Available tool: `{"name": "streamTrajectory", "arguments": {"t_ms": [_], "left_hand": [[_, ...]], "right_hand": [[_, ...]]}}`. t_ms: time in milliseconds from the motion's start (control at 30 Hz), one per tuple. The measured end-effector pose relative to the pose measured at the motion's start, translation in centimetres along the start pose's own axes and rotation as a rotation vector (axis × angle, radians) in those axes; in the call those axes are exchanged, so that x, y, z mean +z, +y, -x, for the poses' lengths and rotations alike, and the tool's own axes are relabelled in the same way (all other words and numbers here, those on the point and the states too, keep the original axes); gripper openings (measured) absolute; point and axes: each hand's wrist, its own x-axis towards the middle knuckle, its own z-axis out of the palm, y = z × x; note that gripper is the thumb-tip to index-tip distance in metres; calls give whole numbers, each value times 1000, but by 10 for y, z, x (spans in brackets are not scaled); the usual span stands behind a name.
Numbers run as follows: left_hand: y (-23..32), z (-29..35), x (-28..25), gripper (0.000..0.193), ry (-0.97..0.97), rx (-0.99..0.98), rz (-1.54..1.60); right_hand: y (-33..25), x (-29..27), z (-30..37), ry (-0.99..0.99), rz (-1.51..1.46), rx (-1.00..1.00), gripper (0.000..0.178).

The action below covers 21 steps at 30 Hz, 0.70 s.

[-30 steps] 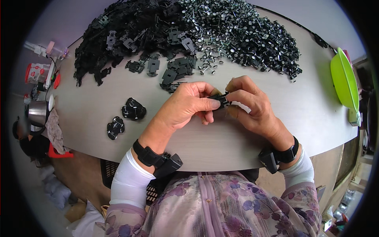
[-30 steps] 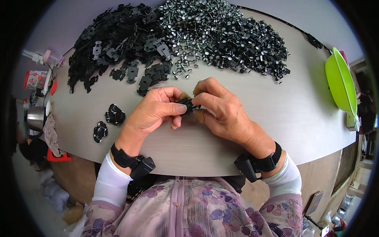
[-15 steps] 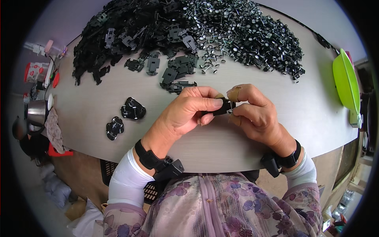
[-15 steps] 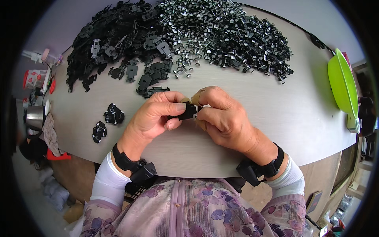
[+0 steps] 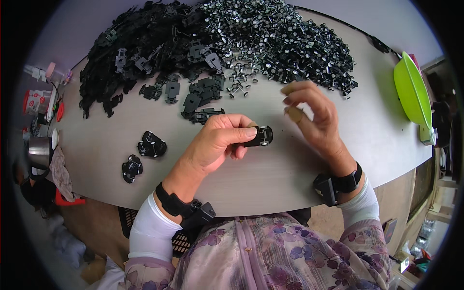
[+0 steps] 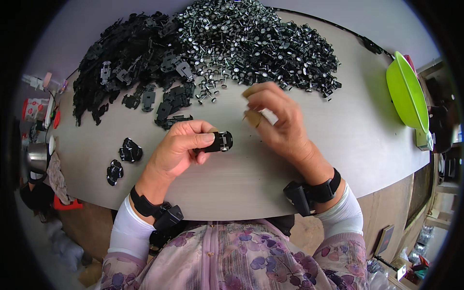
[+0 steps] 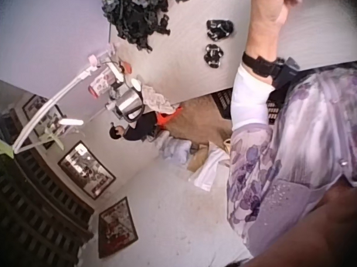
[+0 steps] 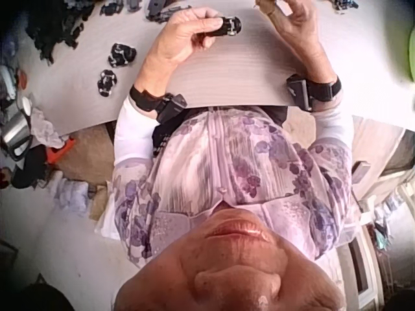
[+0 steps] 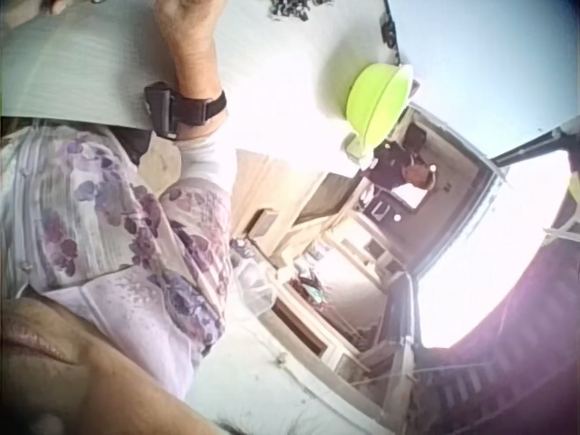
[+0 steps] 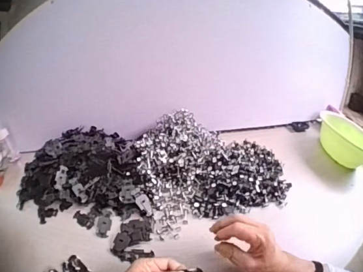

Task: Assembling small black plastic components with metal hinges or pins.

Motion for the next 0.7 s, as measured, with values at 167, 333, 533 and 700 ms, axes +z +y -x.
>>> {"name": "streamTrajectory", "arguments": {"t_ms": [167,333,533,700], "left_hand": [[1,-2,2,13,-24,10,49],[0,-2,2,13,21,15,59],[-2,-3,2,12,28,51,4],[-5,-3,6,12,23,68,-66]], "right_hand": [[40,-34,-6,138,724,-30,18],[31,-32,-1,-36,605,294,20],[2,-19,-2,-69,351,70,15],[-14,10,12,-218,-174,199,16]]}}
